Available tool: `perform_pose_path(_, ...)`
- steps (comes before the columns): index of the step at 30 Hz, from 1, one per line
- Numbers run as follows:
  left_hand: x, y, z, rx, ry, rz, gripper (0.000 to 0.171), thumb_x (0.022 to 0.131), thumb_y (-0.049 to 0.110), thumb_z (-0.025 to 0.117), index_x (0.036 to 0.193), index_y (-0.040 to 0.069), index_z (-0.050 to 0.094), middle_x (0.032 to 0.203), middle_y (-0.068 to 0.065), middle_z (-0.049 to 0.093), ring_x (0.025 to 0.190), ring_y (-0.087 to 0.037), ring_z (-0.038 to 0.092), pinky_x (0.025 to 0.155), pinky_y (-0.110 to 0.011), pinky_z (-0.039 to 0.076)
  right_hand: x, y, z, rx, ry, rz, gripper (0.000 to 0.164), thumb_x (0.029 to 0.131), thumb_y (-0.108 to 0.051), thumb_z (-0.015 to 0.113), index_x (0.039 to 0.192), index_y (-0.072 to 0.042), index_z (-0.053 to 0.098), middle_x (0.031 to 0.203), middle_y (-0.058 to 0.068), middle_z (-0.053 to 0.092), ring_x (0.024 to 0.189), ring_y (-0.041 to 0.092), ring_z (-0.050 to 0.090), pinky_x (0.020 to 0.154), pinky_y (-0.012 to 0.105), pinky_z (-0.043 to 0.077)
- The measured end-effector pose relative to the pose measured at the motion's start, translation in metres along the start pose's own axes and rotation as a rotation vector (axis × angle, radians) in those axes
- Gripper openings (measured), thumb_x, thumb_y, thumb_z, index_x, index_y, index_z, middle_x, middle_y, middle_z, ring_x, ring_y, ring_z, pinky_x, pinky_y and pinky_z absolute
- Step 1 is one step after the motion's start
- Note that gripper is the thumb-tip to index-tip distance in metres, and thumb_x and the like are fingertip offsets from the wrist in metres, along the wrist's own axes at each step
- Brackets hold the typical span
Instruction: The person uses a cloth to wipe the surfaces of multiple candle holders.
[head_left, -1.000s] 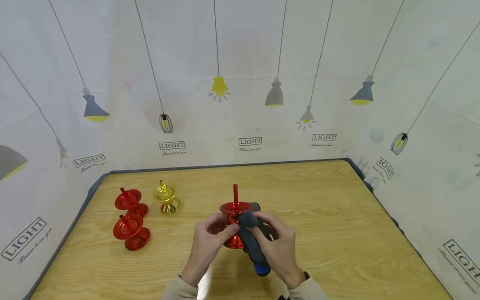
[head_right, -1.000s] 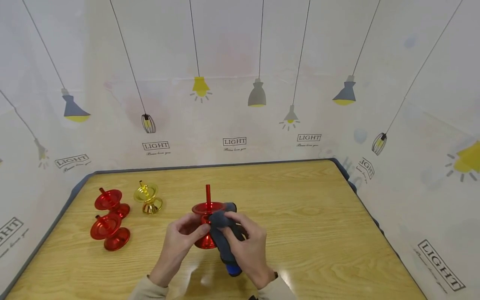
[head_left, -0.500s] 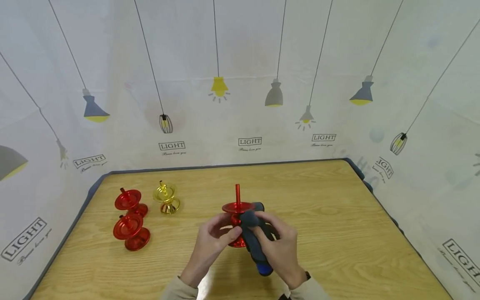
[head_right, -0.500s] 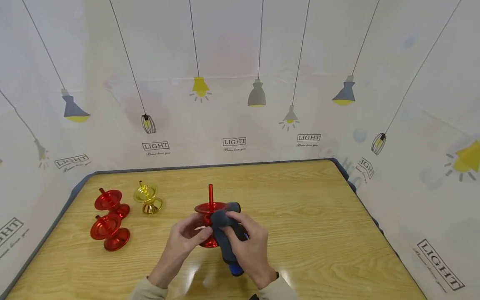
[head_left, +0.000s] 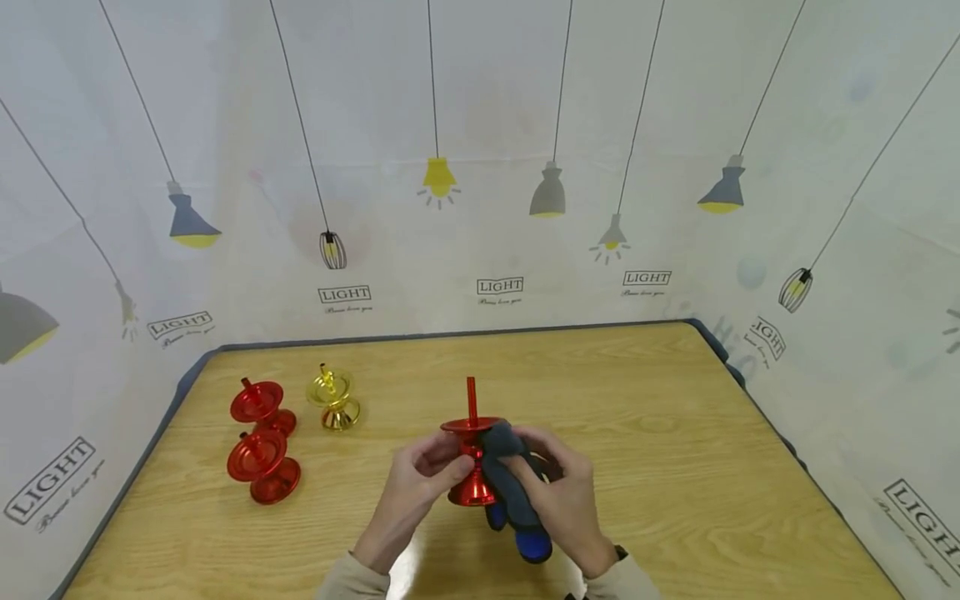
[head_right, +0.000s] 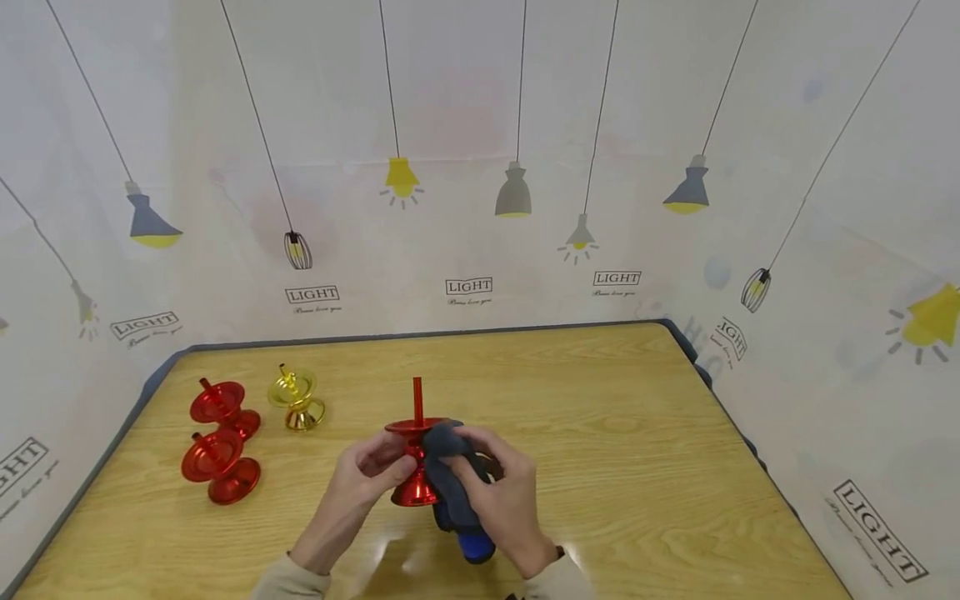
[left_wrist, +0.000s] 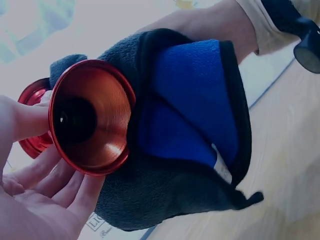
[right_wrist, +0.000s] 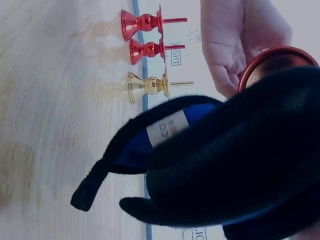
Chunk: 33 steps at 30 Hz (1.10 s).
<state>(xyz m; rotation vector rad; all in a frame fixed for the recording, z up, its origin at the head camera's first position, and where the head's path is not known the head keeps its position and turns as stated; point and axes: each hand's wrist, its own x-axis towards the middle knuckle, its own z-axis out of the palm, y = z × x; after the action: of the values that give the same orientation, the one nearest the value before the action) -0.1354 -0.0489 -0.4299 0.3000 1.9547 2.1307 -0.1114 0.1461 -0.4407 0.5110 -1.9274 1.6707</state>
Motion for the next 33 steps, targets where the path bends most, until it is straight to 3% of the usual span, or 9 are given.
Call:
perform_pose_path(3, 0.0, -0.001, 0.004, -0.006, -0.02, 0.006, 0.044, 0.097, 0.018, 0.069, 0.135, -0.003, 0.06, 0.128, -0.02, 0.067, 0.11, -0.019, 0.067, 0.092, -0.028, 0.055, 0.001, 0.001, -0.002, 0.0, 0.008, 0.022, 0.031, 0.085, 0.008, 0.075, 0.114, -0.002, 0.071, 0.104, 0.018, 0.075, 0.098, 0.008, 0.072, 0.08, 0.026, 0.06)
perform_pose_path(7, 0.001, -0.003, 0.013, 0.037, 0.011, 0.052, 0.042, 0.095, 0.015, 0.072, 0.133, 0.001, 0.063, 0.127, -0.019, 0.067, 0.109, -0.021, 0.067, 0.09, -0.027, 0.056, 0.0, 0.004, -0.003, -0.068, 0.028, -0.006, 0.032, 0.083, 0.008, 0.077, 0.112, -0.004, 0.072, 0.104, 0.015, 0.076, 0.098, 0.009, 0.072, 0.079, 0.025, 0.06)
perform_pose_path(12, 0.003, -0.002, 0.013, 0.1, 0.028, 0.036, 0.042, 0.086, 0.017, 0.082, 0.125, 0.005, 0.069, 0.116, -0.015, 0.073, 0.102, -0.022, 0.07, 0.086, -0.028, 0.058, -0.002, 0.003, -0.004, -0.153, 0.013, -0.131, 0.035, 0.081, 0.01, 0.079, 0.112, -0.004, 0.072, 0.103, 0.016, 0.076, 0.098, 0.011, 0.073, 0.078, 0.021, 0.06)
perform_pose_path(15, 0.005, -0.002, 0.007, 0.109, -0.004, -0.006, 0.043, 0.085, 0.019, 0.084, 0.122, 0.005, 0.071, 0.111, -0.015, 0.074, 0.098, -0.022, 0.071, 0.085, -0.03, 0.057, -0.002, 0.001, -0.008, -0.168, -0.02, -0.163, 0.036, 0.081, 0.01, 0.079, 0.113, -0.004, 0.071, 0.102, 0.016, 0.075, 0.096, 0.013, 0.073, 0.076, 0.021, 0.06)
perform_pose_path(18, 0.008, -0.003, 0.003, 0.113, -0.069, -0.022, 0.044, 0.086, 0.021, 0.083, 0.123, 0.002, 0.07, 0.11, -0.015, 0.074, 0.097, -0.021, 0.071, 0.086, -0.031, 0.057, -0.002, 0.002, -0.012, -0.178, -0.055, -0.128, 0.035, 0.084, 0.008, 0.077, 0.114, -0.006, 0.07, 0.103, 0.012, 0.076, 0.094, 0.015, 0.073, 0.075, 0.023, 0.06)
perform_pose_path(23, 0.015, -0.006, 0.004, 0.162, -0.14, 0.032, 0.041, 0.09, 0.02, 0.079, 0.125, 0.0, 0.069, 0.115, -0.017, 0.073, 0.101, -0.018, 0.071, 0.089, -0.031, 0.056, 0.0, 0.008, -0.022, -0.254, -0.089, -0.058, 0.027, 0.091, 0.005, 0.071, 0.115, -0.006, 0.067, 0.102, 0.008, 0.075, 0.091, 0.018, 0.074, 0.073, 0.026, 0.061)
perform_pose_path(26, 0.022, -0.008, 0.008, 0.199, -0.091, 0.061, 0.038, 0.089, 0.017, 0.08, 0.124, 0.004, 0.07, 0.119, -0.015, 0.073, 0.106, -0.019, 0.07, 0.097, -0.035, 0.055, 0.003, 0.011, -0.036, -0.279, -0.044, 0.025, 0.02, 0.095, 0.003, 0.066, 0.114, -0.002, 0.062, 0.102, 0.011, 0.076, 0.09, 0.018, 0.074, 0.069, 0.024, 0.06)
perform_pose_path(28, 0.032, -0.01, 0.011, 0.208, -0.023, 0.073, 0.039, 0.086, 0.014, 0.082, 0.123, 0.007, 0.071, 0.119, -0.012, 0.073, 0.109, -0.021, 0.07, 0.1, -0.04, 0.054, 0.004, 0.01, -0.049, -0.276, 0.009, 0.102, 0.017, 0.098, 0.002, 0.061, 0.115, 0.0, 0.06, 0.104, 0.014, 0.075, 0.092, 0.017, 0.073, 0.069, 0.022, 0.059)
perform_pose_path(33, 0.07, -0.03, 0.01, 0.212, 0.122, 0.098, 0.044, 0.082, 0.009, 0.085, 0.123, 0.009, 0.071, 0.12, -0.011, 0.074, 0.114, -0.027, 0.069, 0.102, -0.046, 0.053, 0.005, 0.005, -0.081, -0.327, 0.122, 0.261, 0.017, 0.103, -0.005, 0.056, 0.119, 0.002, 0.056, 0.113, 0.019, 0.072, 0.098, 0.004, 0.068, 0.074, 0.016, 0.056)
